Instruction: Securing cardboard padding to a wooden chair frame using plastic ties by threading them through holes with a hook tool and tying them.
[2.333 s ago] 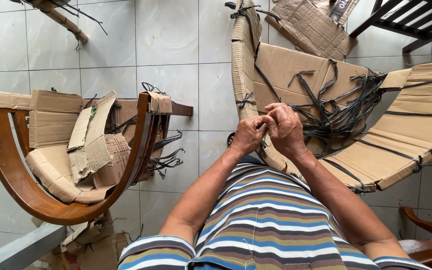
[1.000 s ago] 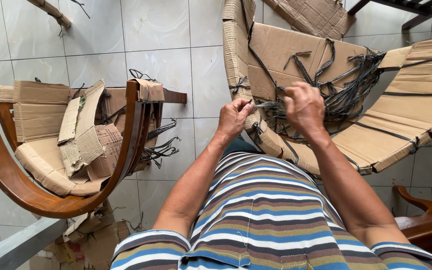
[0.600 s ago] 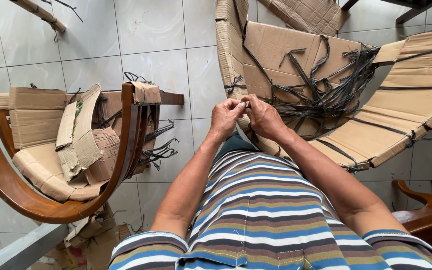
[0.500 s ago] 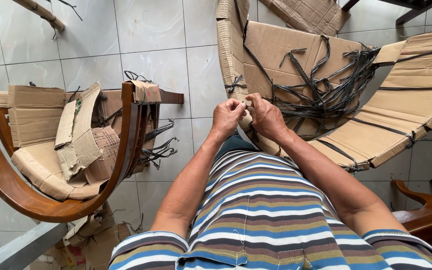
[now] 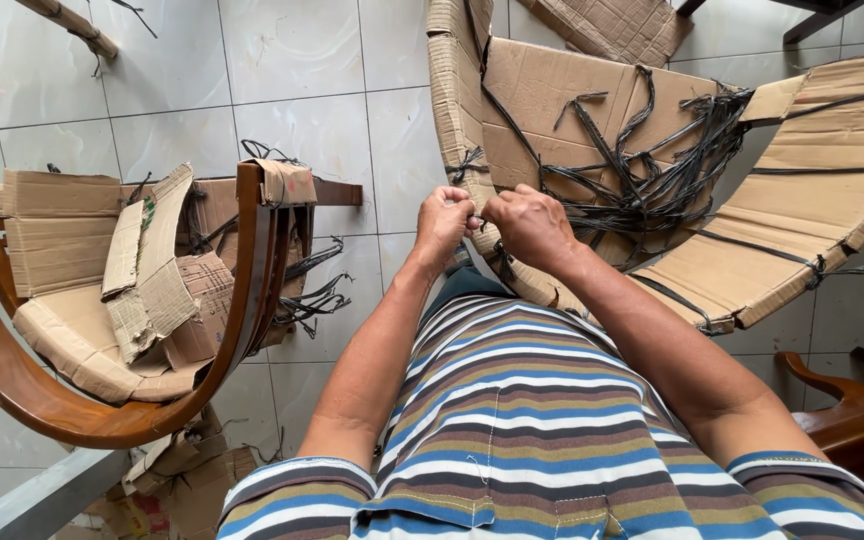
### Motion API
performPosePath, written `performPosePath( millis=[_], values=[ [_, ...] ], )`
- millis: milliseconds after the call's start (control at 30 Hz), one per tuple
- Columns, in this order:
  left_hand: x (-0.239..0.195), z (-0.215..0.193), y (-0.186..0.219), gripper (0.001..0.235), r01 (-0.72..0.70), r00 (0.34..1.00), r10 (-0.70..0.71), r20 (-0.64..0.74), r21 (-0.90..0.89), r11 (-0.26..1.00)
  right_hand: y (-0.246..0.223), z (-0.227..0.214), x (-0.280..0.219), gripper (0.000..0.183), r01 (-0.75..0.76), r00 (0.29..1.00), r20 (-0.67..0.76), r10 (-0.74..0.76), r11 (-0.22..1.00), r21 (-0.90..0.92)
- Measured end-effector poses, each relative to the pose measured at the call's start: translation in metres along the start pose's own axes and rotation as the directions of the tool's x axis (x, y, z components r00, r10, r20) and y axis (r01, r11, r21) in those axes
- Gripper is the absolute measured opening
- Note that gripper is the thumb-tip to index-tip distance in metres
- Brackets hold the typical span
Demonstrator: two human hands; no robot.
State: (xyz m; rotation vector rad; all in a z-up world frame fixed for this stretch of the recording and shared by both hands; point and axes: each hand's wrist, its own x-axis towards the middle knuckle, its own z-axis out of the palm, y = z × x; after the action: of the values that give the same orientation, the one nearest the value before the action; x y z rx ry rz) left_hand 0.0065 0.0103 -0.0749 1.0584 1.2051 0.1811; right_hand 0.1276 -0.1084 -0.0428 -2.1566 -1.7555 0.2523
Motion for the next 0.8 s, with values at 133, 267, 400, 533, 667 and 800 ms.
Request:
performPosePath(
  millis=[133,267,400,533,667,800],
  values=[
    [-0.025,-0.011,0.014,0.027,-0.197,0.980,0.197,0.024,0.220,0.955,0.005,-0.014,0.012,0.015,-0.175,0.976,0.176,0.130,0.946,0.273],
    [-0.033,-0.017,0.006,0.025,-0.410,0.897,0.440,0.047,0.462,0.786,0.008,-0.010,0.016,0.012,-0.291,0.949,0.223,0.223,0.892,0.346],
    [-0.028,-0.016,-0.009,0.033,-0.381,0.924,0.336,0.183,0.355,0.854,0.009,-0.008,0.023,0.010,-0.294,0.946,0.242,0.216,0.888,0.354],
    [-0.019,-0.025,-0.013,0.026,-0.343,0.936,0.303,0.180,0.269,0.900,0.002,-0.029,0.027,0.011,-0.305,0.941,0.252,0.224,0.886,0.349],
    [-0.017,-0.043,-0.018,0.021,-0.340,0.940,0.327,0.100,0.387,0.857,0.013,-0.032,0.024,0.016,-0.297,0.924,0.296,0.241,0.941,0.160],
    [0.019,-0.088,-0.062,0.025,-0.300,0.945,0.324,0.041,0.500,0.813,0.050,0.001,-0.003,0.025,-0.471,0.844,0.384,0.374,0.860,0.198]
  ],
)
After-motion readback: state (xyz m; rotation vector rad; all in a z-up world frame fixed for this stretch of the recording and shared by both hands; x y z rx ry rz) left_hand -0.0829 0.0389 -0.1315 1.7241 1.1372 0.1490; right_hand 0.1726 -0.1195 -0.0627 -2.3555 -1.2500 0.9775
